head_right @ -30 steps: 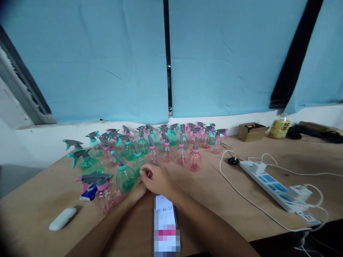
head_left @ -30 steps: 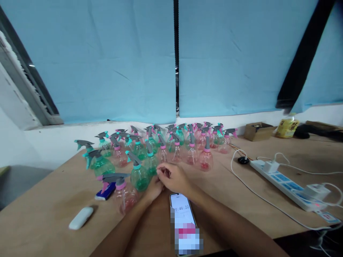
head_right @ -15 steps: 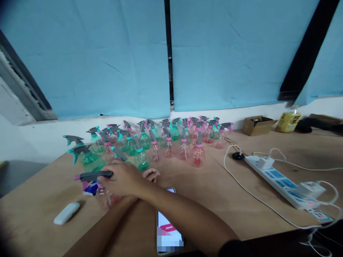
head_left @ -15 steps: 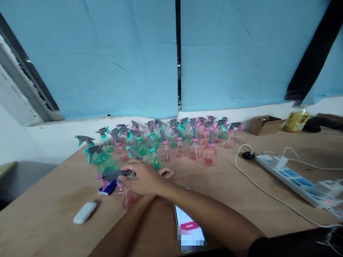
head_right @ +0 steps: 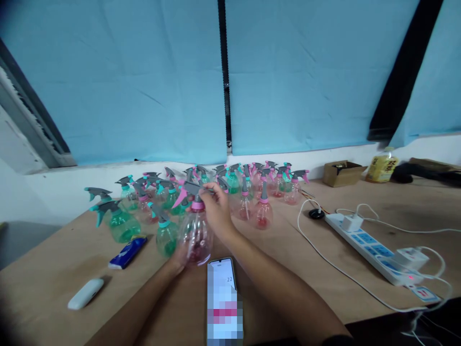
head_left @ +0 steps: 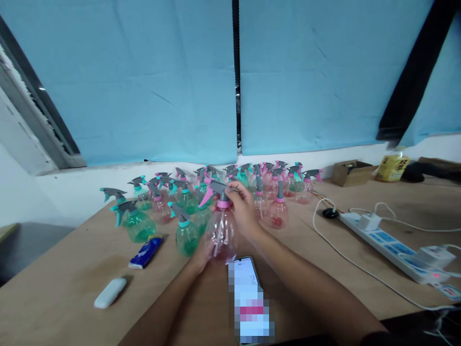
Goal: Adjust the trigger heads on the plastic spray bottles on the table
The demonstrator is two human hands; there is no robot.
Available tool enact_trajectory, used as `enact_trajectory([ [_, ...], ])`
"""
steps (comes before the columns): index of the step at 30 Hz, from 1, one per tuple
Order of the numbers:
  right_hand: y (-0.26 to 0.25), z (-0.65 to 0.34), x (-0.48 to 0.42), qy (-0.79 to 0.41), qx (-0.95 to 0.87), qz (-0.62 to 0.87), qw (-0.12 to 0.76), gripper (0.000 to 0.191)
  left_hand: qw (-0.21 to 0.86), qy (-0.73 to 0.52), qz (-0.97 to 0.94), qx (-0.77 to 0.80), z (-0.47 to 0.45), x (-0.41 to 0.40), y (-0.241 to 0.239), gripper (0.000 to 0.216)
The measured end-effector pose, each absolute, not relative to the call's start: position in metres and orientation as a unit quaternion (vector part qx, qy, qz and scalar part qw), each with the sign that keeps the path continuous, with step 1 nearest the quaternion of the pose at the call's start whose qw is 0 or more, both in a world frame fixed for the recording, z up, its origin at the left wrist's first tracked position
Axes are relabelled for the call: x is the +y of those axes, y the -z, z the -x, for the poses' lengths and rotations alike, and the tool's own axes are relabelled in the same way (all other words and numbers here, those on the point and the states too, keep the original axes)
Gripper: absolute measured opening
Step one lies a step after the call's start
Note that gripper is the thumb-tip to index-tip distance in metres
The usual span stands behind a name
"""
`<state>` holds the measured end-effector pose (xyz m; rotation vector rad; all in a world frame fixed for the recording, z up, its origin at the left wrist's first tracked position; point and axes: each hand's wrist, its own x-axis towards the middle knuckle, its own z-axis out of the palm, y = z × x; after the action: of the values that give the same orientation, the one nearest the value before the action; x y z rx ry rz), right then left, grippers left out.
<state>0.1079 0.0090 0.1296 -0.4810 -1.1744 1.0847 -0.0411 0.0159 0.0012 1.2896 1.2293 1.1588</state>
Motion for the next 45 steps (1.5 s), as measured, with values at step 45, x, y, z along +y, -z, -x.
enact_trajectory([
  [45,-0.051,-0.129,0.078,-0.563,-0.616,0.183,0.52,0.013,0.499,-0.458,-0.52,0.52,0.037,0.009,-0.015,0.02],
])
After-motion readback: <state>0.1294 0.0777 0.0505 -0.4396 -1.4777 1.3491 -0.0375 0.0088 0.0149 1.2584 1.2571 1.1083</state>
